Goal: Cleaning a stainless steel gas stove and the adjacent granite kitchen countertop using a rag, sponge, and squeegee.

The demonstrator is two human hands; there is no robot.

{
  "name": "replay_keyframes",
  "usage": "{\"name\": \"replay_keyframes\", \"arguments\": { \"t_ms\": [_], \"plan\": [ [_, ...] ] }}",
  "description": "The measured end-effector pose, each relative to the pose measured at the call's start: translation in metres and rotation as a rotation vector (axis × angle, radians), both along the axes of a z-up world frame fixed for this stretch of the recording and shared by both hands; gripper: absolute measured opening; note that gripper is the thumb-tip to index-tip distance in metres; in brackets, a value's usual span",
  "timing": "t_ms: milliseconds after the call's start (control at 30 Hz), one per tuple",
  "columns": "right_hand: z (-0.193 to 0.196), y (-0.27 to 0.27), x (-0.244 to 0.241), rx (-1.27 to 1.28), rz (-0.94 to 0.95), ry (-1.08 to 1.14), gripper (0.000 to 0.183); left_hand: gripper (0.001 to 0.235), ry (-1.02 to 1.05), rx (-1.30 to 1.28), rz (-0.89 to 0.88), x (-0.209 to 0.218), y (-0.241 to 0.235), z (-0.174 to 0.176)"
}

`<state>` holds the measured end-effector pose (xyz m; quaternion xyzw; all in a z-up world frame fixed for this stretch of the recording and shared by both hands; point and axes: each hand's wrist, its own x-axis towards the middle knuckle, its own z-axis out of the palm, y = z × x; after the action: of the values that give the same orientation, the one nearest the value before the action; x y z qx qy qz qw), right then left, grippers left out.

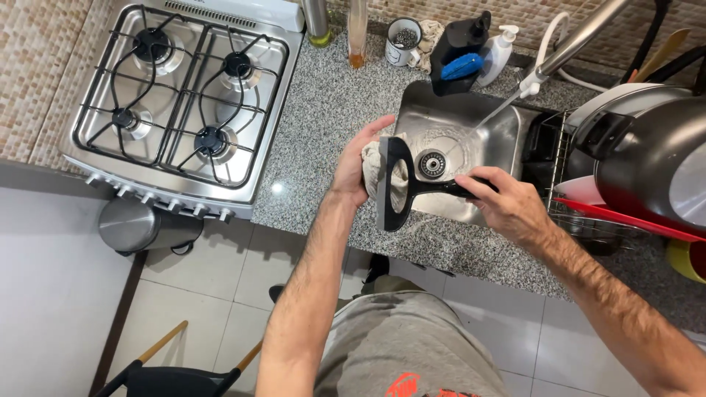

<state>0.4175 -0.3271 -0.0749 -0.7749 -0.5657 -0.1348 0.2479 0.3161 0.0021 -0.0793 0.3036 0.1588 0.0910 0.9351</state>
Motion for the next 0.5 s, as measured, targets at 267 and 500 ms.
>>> {"name": "replay_keyframes", "arguments": {
  "t_ms": [267,500],
  "plan": [
    [0.019,0.040,0.019,-0.112,-0.115,0.002,0.053,0.046,0.218,-0.181,0.091,-0.042,-0.007,-0.018],
    [0.031,0.083,0.024,-0.392,-0.286,0.106,0.061,0.067,0.254,-0.185,0.150,-0.112,0.015,0.042]
  ]
}}
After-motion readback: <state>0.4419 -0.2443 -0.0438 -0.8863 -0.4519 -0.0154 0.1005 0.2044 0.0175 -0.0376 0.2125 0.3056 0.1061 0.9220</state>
